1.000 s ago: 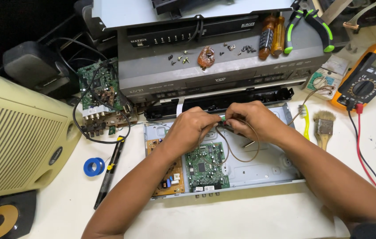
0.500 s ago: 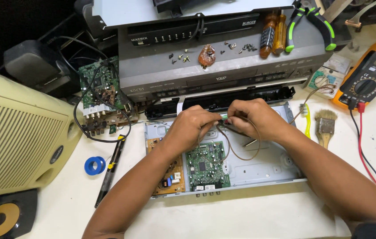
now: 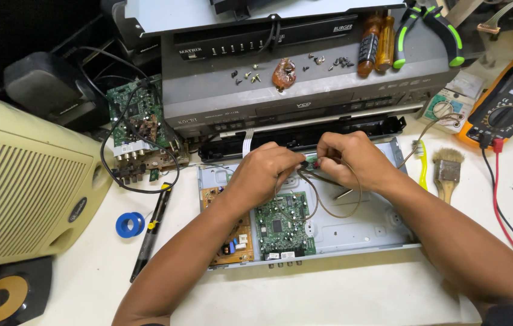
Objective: Connecting a small circuit board and ribbon cable inside an electronic device
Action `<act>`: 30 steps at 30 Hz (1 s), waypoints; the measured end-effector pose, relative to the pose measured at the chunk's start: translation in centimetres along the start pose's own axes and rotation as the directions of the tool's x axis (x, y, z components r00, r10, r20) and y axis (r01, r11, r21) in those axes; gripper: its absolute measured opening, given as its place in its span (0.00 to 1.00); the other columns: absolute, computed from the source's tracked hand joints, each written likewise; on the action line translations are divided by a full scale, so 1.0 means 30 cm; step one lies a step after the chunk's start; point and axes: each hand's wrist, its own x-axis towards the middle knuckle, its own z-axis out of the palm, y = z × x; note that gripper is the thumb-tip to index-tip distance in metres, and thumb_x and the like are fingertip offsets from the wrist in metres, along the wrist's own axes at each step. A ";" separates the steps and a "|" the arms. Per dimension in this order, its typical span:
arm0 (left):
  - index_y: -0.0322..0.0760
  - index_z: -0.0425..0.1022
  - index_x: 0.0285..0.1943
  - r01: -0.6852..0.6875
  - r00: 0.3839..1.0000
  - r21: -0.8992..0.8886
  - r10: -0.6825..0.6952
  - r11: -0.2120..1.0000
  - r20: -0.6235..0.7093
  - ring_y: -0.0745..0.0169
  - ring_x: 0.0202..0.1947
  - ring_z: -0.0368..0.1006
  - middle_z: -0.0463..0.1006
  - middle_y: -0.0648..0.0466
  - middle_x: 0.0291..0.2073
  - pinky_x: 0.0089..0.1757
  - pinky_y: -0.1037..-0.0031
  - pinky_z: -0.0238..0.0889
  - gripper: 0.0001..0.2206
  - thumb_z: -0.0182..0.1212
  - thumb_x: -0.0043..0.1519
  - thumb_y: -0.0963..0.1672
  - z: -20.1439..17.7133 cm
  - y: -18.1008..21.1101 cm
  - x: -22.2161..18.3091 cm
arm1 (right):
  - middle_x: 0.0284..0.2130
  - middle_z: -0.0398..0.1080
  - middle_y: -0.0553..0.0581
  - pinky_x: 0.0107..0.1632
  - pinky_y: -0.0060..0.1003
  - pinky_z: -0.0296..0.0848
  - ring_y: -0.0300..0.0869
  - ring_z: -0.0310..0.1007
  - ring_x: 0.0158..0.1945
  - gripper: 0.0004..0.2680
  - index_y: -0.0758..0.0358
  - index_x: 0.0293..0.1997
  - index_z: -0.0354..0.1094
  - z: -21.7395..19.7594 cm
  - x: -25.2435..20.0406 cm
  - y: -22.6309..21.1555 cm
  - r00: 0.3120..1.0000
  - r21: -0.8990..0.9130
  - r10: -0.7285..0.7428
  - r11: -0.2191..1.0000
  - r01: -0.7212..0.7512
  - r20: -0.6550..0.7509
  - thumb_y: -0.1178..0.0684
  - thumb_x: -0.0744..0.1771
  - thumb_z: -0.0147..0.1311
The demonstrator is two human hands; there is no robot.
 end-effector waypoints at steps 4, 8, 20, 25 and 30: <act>0.41 0.82 0.47 -0.018 1.000 0.013 0.018 1.000 0.004 0.52 0.36 0.78 0.83 0.53 0.35 0.41 0.68 0.74 0.07 0.58 0.66 0.41 0.009 -0.012 -0.003 | 0.14 0.70 0.55 0.26 0.41 0.71 0.47 0.72 0.20 0.02 0.57 0.31 0.71 0.002 0.001 0.001 1.000 -0.003 -0.012 1.000 0.012 0.011 0.55 0.62 0.60; 0.42 0.82 0.47 -0.020 1.000 0.025 0.020 0.999 0.005 0.53 0.37 0.78 0.83 0.53 0.35 0.41 0.68 0.74 0.07 0.58 0.66 0.41 0.001 -0.004 0.000 | 0.15 0.71 0.56 0.27 0.43 0.71 0.49 0.73 0.21 0.02 0.58 0.32 0.71 0.004 0.004 0.003 1.000 -0.009 -0.016 1.000 0.016 0.017 0.55 0.62 0.60; 0.43 0.82 0.46 -0.017 1.000 0.087 0.017 0.996 0.006 0.56 0.37 0.78 0.83 0.55 0.36 0.40 0.71 0.73 0.07 0.57 0.67 0.42 -0.002 0.010 0.001 | 0.15 0.71 0.56 0.25 0.43 0.71 0.49 0.73 0.21 0.02 0.58 0.33 0.70 0.005 0.007 0.003 0.999 -0.016 -0.048 0.999 0.048 0.010 0.55 0.63 0.59; 0.43 0.82 0.46 -0.016 1.000 0.101 0.015 0.995 0.009 0.56 0.38 0.78 0.83 0.55 0.36 0.40 0.70 0.73 0.07 0.57 0.67 0.42 -0.005 0.016 0.004 | 0.15 0.71 0.55 0.25 0.42 0.70 0.48 0.73 0.20 0.02 0.58 0.32 0.71 0.008 0.006 0.008 0.999 -0.007 -0.050 0.999 0.050 0.005 0.55 0.63 0.59; 0.43 0.82 0.46 -0.012 1.000 0.086 0.012 0.996 0.004 0.57 0.38 0.78 0.83 0.55 0.36 0.41 0.71 0.73 0.07 0.58 0.66 0.42 0.001 0.007 0.005 | 0.15 0.72 0.55 0.26 0.42 0.71 0.49 0.73 0.21 0.02 0.57 0.32 0.71 0.011 0.006 0.016 0.999 -0.002 -0.031 1.000 0.031 0.014 0.55 0.63 0.60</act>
